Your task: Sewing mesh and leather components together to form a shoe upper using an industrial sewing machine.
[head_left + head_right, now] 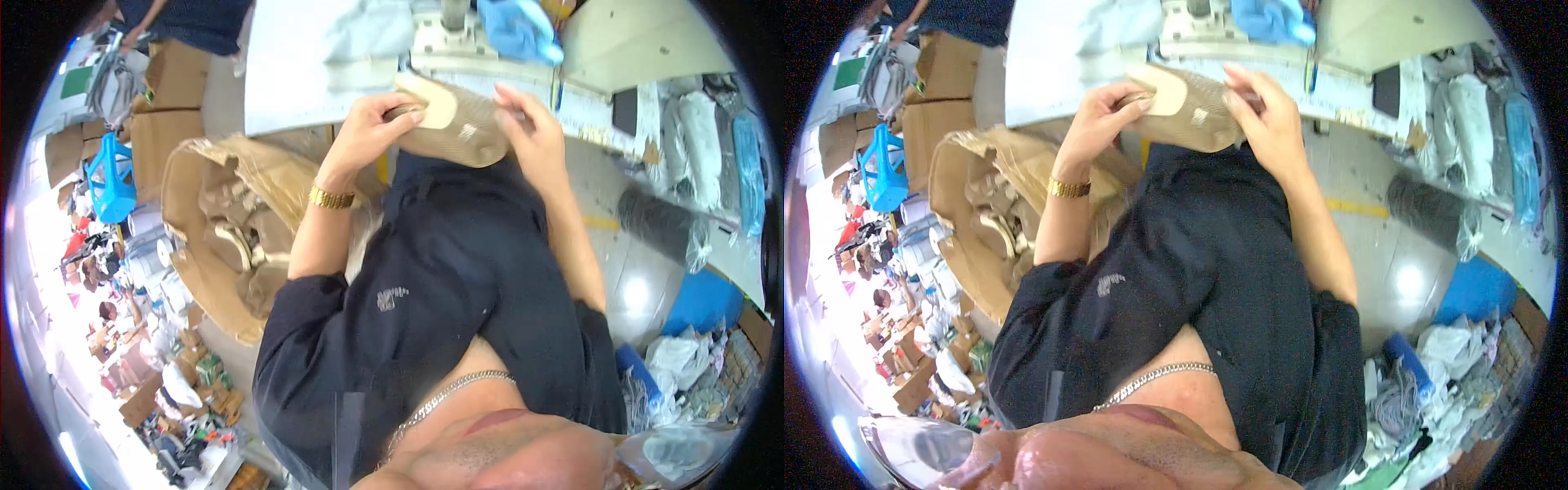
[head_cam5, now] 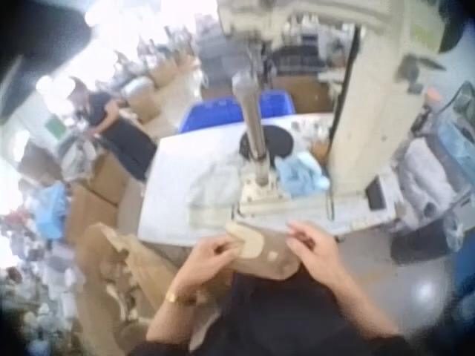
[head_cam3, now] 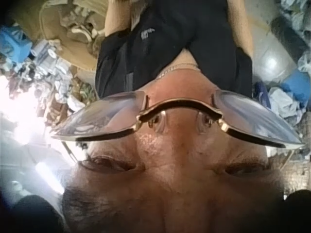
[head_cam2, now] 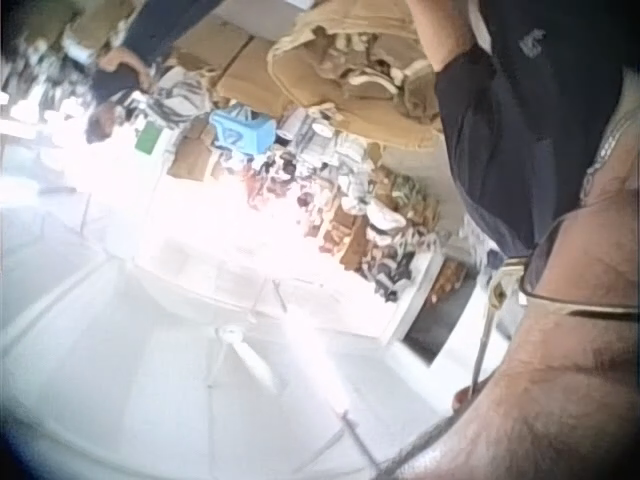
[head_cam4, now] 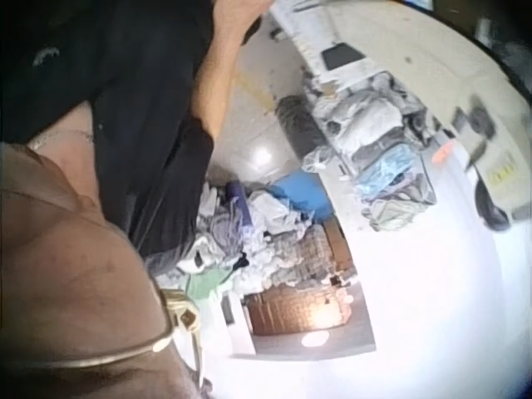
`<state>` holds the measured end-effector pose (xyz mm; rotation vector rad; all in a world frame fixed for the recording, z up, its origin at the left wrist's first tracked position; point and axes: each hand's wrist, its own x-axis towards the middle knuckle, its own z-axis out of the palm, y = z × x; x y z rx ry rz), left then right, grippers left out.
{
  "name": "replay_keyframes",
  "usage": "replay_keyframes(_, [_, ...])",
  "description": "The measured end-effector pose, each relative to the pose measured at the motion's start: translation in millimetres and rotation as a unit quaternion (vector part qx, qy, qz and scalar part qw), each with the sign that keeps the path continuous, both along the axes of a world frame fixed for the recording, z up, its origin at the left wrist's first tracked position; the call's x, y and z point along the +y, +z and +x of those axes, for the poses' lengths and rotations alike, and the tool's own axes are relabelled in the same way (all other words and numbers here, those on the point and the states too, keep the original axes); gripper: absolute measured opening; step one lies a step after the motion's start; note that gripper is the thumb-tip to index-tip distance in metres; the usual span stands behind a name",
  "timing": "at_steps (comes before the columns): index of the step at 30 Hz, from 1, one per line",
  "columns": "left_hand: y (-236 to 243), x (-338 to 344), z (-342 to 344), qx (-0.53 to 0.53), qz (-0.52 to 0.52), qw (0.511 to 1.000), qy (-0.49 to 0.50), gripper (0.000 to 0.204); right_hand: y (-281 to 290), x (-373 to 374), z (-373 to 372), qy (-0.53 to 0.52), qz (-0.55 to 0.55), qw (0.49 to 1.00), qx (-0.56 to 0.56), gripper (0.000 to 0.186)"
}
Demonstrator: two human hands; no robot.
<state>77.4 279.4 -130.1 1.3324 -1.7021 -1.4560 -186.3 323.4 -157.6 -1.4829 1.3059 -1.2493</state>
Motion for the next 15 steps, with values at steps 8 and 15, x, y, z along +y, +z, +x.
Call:
replay_keyframes(8, [26,-161,10,-0.054,-0.39,0.907,0.147,0.046,-26,10,-14,-0.002,0.09,0.994,-0.063,0.03])
replay_keyframes(15, [-21,-110,-2,-0.025,-0.346,0.936,0.056,0.048,-61,3,-25,0.035,0.124,0.99,-0.055,0.032])
